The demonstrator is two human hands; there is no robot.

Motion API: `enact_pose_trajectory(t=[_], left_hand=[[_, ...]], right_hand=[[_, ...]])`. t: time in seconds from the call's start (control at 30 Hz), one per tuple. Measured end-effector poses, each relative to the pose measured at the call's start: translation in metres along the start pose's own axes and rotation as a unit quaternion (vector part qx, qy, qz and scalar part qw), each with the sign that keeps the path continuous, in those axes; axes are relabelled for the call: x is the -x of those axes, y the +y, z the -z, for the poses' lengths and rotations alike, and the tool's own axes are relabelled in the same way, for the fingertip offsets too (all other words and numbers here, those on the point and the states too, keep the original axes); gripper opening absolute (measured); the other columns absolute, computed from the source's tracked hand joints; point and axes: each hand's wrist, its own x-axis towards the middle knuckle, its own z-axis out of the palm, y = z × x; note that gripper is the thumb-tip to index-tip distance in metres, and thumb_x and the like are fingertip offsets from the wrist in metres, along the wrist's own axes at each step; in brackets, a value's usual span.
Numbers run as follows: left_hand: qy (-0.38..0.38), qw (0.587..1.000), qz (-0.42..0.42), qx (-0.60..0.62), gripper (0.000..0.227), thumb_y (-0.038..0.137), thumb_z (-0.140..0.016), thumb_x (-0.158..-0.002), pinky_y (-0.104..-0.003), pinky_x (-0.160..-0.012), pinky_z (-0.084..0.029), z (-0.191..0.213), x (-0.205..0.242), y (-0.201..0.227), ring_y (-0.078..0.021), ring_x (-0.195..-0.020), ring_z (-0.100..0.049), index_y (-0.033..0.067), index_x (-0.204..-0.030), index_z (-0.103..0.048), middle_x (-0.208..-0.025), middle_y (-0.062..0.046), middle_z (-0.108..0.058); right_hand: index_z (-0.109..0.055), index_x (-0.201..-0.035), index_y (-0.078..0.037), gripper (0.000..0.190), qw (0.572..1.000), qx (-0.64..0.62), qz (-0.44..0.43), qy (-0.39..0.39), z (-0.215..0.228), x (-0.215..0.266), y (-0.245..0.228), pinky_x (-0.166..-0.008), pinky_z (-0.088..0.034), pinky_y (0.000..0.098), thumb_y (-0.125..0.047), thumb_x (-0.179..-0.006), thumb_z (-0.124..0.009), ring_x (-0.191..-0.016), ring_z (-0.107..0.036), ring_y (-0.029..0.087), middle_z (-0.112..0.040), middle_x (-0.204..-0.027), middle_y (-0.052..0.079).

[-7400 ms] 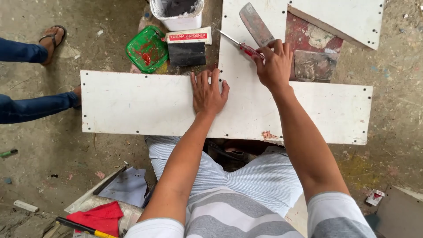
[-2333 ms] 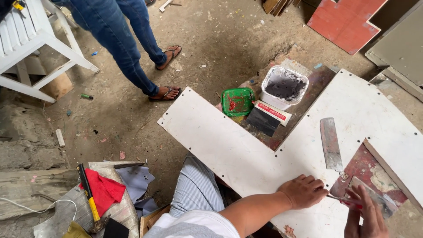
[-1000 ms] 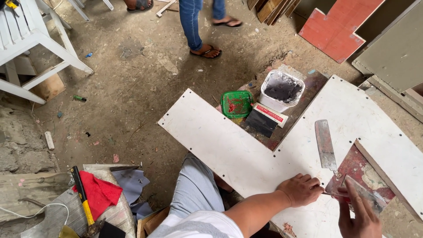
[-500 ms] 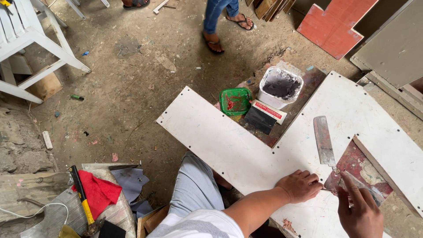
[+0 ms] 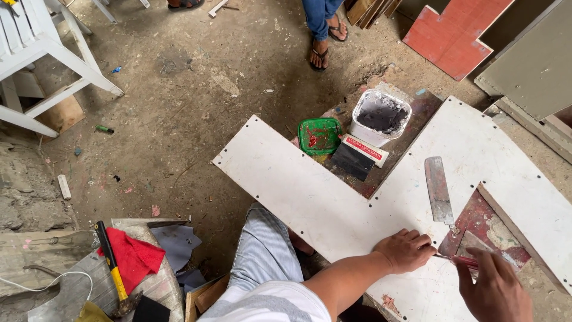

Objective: The person sits on the floor and uses a screwdriver to tighten screws into a white wooden board. The person repeatedly turns the screwdriver to secure the screws in place.

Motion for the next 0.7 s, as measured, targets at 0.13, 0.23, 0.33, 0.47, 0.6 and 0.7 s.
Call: enact_pose_trajectory(t=[0.13,0.23,0.33,0.47,0.6,0.7], left_hand=[[-0.023,1.0,0.004,-0.006,0.026,0.026,-0.048,-0.104,-0.045,-0.097,-0.051,0.01,0.001,0.003,-0.0343,-0.113,-0.062,0.0134,-0.121,-0.063,-0.134,-0.014,-0.063],[-0.024,1.0,0.009,-0.018,0.029,0.029,-0.052,-0.103,-0.043,-0.098,-0.051,0.011,0.001,0.003,-0.0313,-0.114,-0.063,0.0177,-0.126,-0.064,-0.135,-0.01,-0.064],[-0.06,0.998,0.011,-0.016,0.032,0.032,-0.046,-0.103,-0.044,-0.099,-0.05,0.017,-0.002,0.003,-0.0327,-0.118,-0.062,0.0171,-0.127,-0.062,-0.139,-0.012,-0.061],[-0.059,0.998,0.01,-0.007,0.028,0.03,-0.043,-0.107,-0.044,-0.099,-0.052,0.018,-0.002,0.0,-0.0327,-0.115,-0.062,0.0161,-0.124,-0.061,-0.135,-0.013,-0.063],[-0.035,0.999,-0.006,0.014,0.025,0.02,-0.052,-0.103,-0.048,-0.094,-0.053,0.014,0.0,0.001,-0.0348,-0.11,-0.062,0.0098,-0.124,-0.062,-0.129,-0.016,-0.064],[-0.008,0.999,-0.03,-0.008,0.027,0.018,-0.058,-0.1,-0.047,-0.094,-0.057,0.039,-0.003,0.001,-0.0354,-0.108,-0.066,0.0046,-0.122,-0.065,-0.129,-0.02,-0.066]], right_hand=[[-0.053,-0.14,-0.033,0.053,0.988,-0.017,0.14,-0.062,-0.032,-0.012,0.039,-0.062,-0.074,0.0431,-0.039,-0.089,-0.063,-0.072,-0.075,0.016,-0.063,-0.112,-0.006],[-0.064,-0.113,-0.025,0.023,0.977,0.007,0.208,-0.053,-0.012,-0.025,0.026,-0.049,-0.068,0.0375,-0.037,-0.095,-0.057,-0.052,-0.065,0.017,-0.057,-0.087,-0.004],[-0.052,-0.119,-0.029,0.036,0.946,0.117,-0.01,-0.302,0.043,-0.044,-0.011,-0.078,-0.069,0.0448,-0.056,-0.106,-0.031,-0.08,-0.085,0.025,-0.08,-0.093,-0.002],[-0.046,-0.134,-0.031,0.042,0.956,0.018,0.058,-0.288,0.004,-0.042,0.022,-0.08,-0.069,0.0448,-0.041,-0.093,-0.05,-0.098,-0.08,0.026,-0.062,-0.127,0.0],[-0.064,-0.123,-0.024,0.03,0.967,-0.072,0.091,-0.228,-0.003,-0.039,0.03,-0.083,-0.075,0.0324,-0.035,-0.099,-0.051,-0.092,-0.082,0.017,-0.075,-0.12,-0.004],[-0.052,-0.098,-0.024,0.027,0.977,0.045,0.068,-0.196,0.007,-0.041,0.01,-0.044,-0.058,0.0374,-0.048,-0.103,-0.04,-0.046,-0.066,0.017,-0.069,-0.061,-0.005]])
